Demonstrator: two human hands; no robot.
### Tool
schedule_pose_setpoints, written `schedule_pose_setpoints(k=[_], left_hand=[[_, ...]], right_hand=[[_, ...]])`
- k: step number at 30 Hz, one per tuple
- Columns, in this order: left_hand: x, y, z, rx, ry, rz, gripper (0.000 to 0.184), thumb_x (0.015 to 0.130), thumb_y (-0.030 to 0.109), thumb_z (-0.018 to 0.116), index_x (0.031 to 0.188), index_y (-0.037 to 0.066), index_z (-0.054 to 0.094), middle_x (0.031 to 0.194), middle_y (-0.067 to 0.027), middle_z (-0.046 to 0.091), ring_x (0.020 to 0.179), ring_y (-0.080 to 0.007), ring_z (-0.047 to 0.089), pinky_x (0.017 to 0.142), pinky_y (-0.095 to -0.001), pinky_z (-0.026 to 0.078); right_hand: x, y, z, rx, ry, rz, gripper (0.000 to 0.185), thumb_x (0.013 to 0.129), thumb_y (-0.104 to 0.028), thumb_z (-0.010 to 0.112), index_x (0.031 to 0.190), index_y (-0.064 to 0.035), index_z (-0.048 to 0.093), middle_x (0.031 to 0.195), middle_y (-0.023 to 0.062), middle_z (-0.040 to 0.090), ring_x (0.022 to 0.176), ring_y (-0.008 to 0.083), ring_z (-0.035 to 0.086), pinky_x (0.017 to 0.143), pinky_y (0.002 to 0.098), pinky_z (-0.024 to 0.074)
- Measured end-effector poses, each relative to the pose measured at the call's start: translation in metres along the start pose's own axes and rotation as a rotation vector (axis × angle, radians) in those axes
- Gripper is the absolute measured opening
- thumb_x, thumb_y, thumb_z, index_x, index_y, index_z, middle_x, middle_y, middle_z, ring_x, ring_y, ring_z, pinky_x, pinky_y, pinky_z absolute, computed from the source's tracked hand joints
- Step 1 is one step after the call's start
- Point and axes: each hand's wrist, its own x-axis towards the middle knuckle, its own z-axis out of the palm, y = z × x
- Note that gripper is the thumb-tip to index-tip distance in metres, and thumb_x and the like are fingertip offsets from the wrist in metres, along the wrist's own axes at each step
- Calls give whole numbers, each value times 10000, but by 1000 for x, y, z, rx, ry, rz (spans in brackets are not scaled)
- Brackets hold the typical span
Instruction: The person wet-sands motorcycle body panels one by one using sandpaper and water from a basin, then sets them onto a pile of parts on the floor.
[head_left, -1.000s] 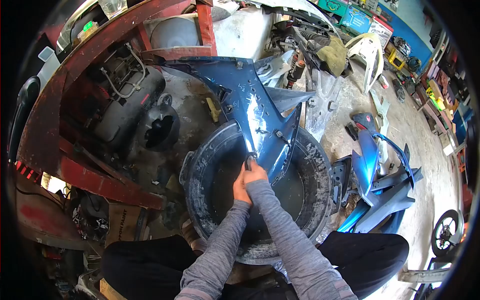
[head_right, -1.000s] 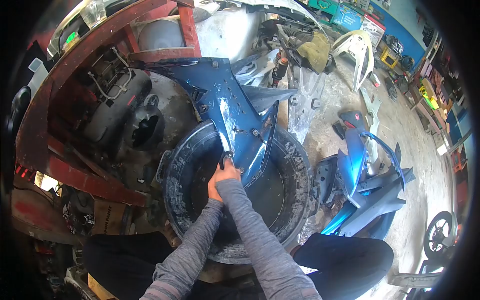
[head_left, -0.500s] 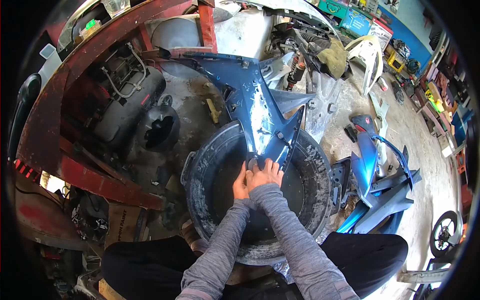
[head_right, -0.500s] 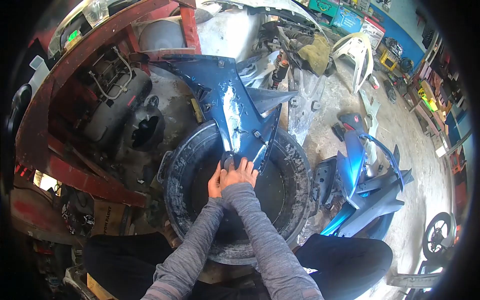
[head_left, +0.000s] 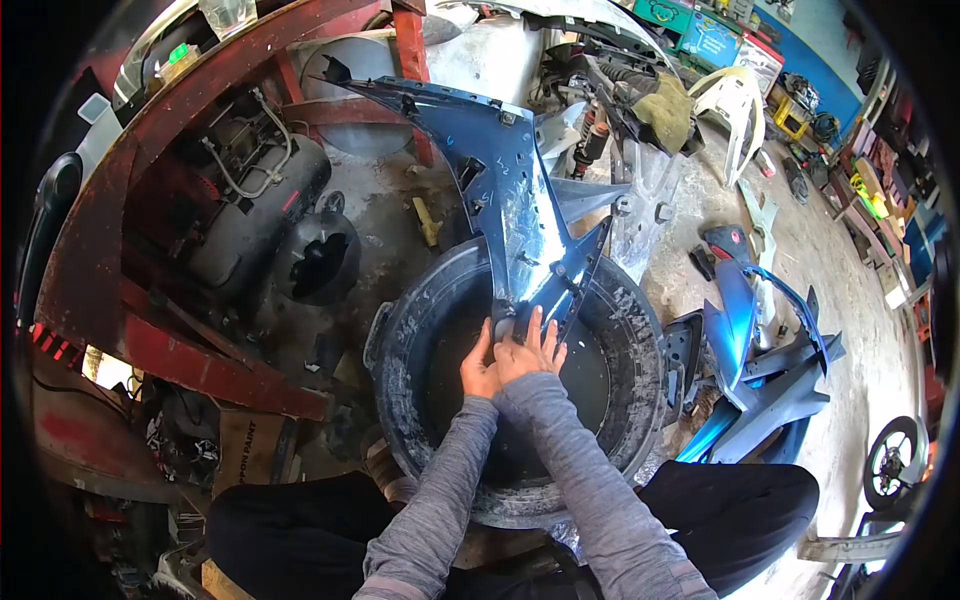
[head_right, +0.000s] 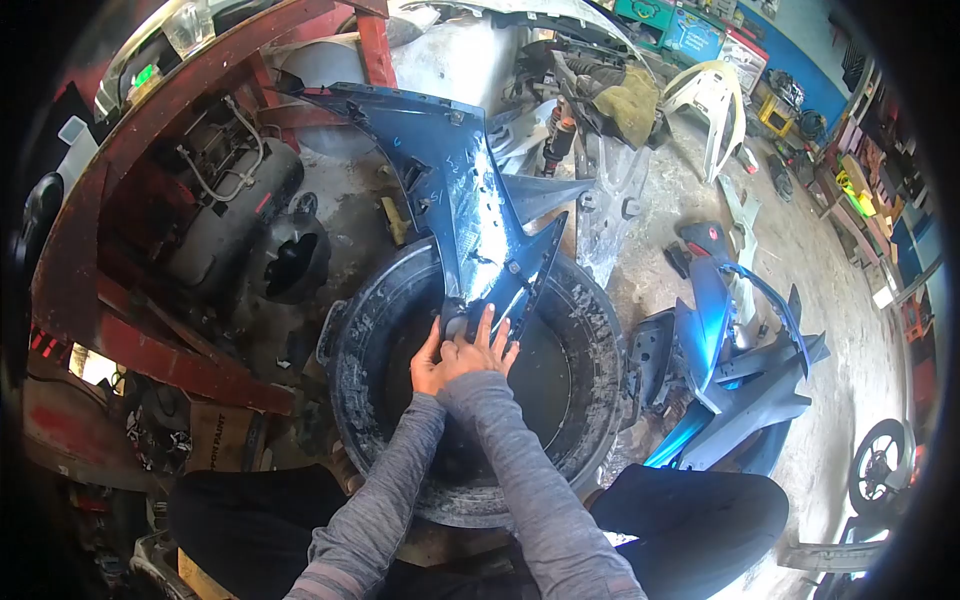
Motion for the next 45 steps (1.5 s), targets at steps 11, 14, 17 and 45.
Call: schedule_pose_setpoints(k=[11, 14, 17, 45], left_hand=[[0, 14, 5, -10, -1, 10, 614, 762, -160, 490, 1349, -9, 391, 1321, -156, 472, 1180, -185, 471, 962, -256, 392], [-1, 10, 8, 77, -52, 66, 603, 774, -161, 474, 1351, -15, 382, 1337, -158, 454, 1181, -195, 472, 966, -262, 393], [-6, 20, 18, 39, -66, 41, 651, 731, -191, 449, 1355, -25, 369, 1362, -160, 426, 1219, -198, 436, 1011, -287, 357], [-2, 0, 11, 39, -28, 68, 535, 842, -48, 537, 1351, -28, 375, 1330, -152, 465, 1166, -190, 487, 975, -281, 392]], right_hand=[[-11, 24, 11, 22, 24, -130, 445, 879, -367, 392, 1278, -223, 525, 1524, 143, 19, 1375, 435, 15, 1054, 623, 46], [-5, 32, 2, 10, 110, -154, 450, 869, -351, 408, 1293, -243, 511, 1526, 131, 28, 1374, 436, 20, 1054, 623, 38], [10, 32, 12, 18, 300, -216, 470, 852, -329, 421, 1308, -238, 492, 1524, 130, 53, 1372, 434, 50, 1051, 627, 45], [7, 35, 56, 1016, 171, -241, 541, 786, -106, 595, 1290, 5, 431, 1267, 202, 503, 1156, 319, 513, 969, 343, 402]])
